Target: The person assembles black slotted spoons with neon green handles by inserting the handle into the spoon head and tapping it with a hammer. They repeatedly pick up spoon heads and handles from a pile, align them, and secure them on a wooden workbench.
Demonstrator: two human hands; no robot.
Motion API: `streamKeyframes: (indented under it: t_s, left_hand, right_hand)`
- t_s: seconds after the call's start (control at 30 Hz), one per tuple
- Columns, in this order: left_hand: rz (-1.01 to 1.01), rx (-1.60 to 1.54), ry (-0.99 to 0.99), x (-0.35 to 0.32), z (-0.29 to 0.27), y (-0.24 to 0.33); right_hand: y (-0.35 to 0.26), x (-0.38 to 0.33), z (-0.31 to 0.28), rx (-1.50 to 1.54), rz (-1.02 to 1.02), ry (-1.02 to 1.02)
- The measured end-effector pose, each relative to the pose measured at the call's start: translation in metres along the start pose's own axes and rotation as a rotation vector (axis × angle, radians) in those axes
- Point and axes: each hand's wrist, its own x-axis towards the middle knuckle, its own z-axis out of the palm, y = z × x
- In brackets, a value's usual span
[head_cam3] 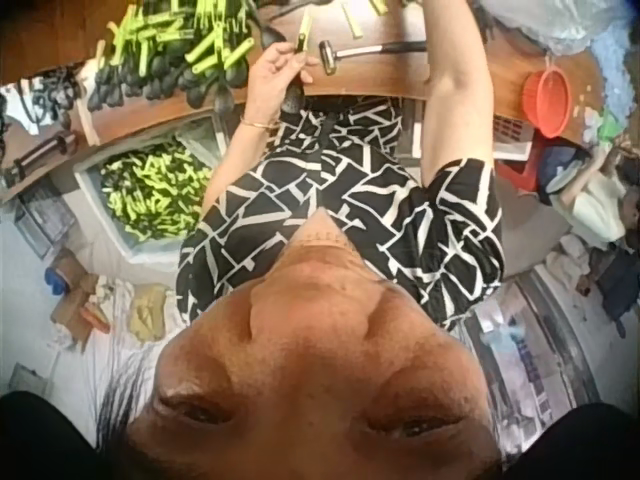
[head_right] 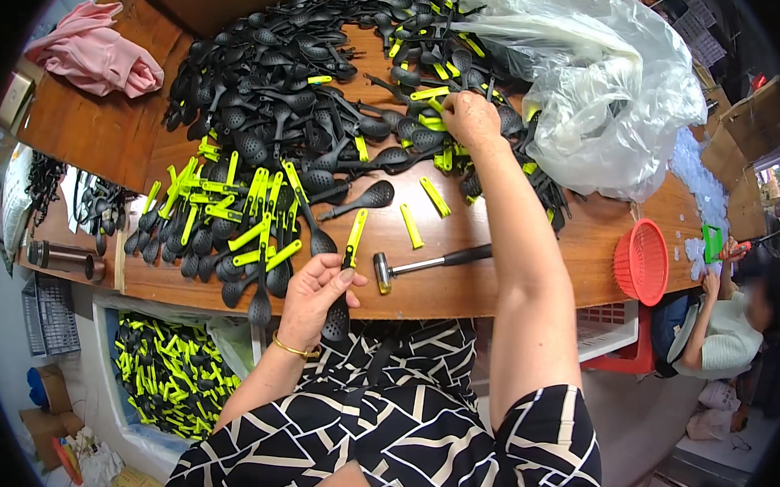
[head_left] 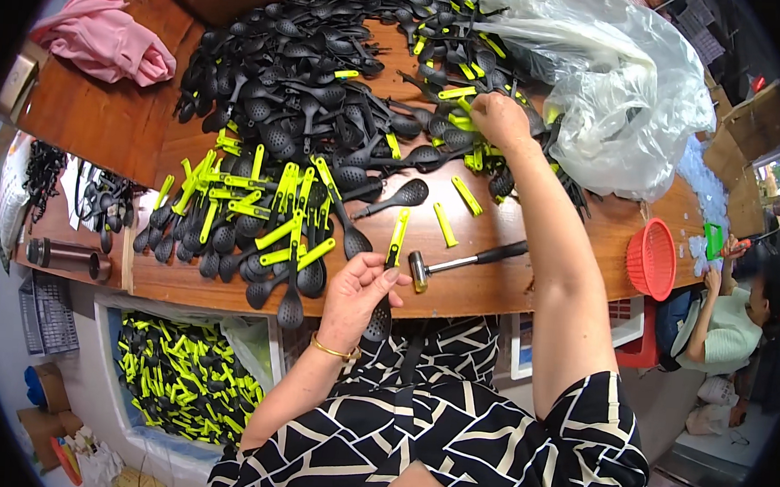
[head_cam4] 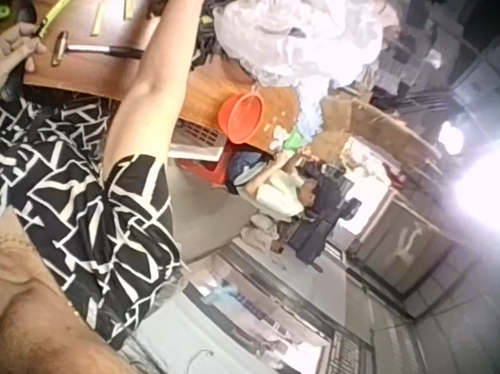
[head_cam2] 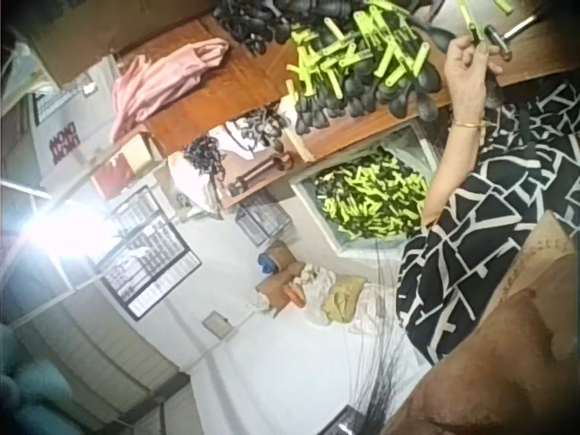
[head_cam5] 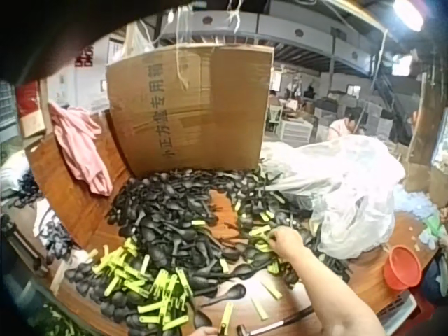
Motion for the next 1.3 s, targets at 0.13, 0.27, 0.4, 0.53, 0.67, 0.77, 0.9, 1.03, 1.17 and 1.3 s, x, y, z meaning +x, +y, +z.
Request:
streamKeyframes:
  t_s: [0.13, 0.27, 0.4, 0.53, 0.67, 0.77, 0.9, 1.03, 1.17, 1.3]
  left_hand:
    - [-0.012, 0.027, 0.059, 0.008, -0.011, -0.011]
    - [0.041, 0.148, 0.029, 0.007, -0.006, -0.018]
    - [0.014, 0.129, 0.045, 0.012, -0.007, -0.015]
    - [-0.002, 0.108, 0.049, 0.012, -0.008, -0.017]
    - [0.004, 0.1, 0.067, 0.013, -0.011, -0.018]
    - [0.021, 0.113, 0.054, 0.015, -0.01, -0.019]
    - [0.03, 0.05, -0.006, 0.014, -0.012, -0.02]
    - [-0.002, -0.002, -0.04, -0.001, -0.005, -0.011]
    - [-0.003, 0.023, -0.023, -0.018, 0.002, -0.011]
    - [-0.004, 0.028, -0.037, -0.031, 0.005, -0.006]
  right_hand:
    - [0.001, 0.018, -0.035, 0.028, -0.3, -0.365]
    - [0.003, 0.058, -0.034, 0.094, -0.123, 0.012]
    - [0.004, 0.094, 0.002, 0.035, -0.142, 0.201]
    - [0.007, 0.106, 0.013, -0.069, 0.027, 0.12]
    - [0.005, 0.079, -0.011, 0.195, -0.181, -0.035]
    - [-0.003, 0.028, -0.039, 0.658, -0.084, -0.301]
    - [-0.079, -0.092, -0.046, 1.249, -0.147, -0.459]
    - [-0.115, -0.191, -0.022, 1.477, -0.116, -0.495]
    - [-0.127, -0.221, -0.023, 1.49, -0.075, -0.476]
    - [-0.129, -0.235, -0.032, 1.403, -0.175, -0.426]
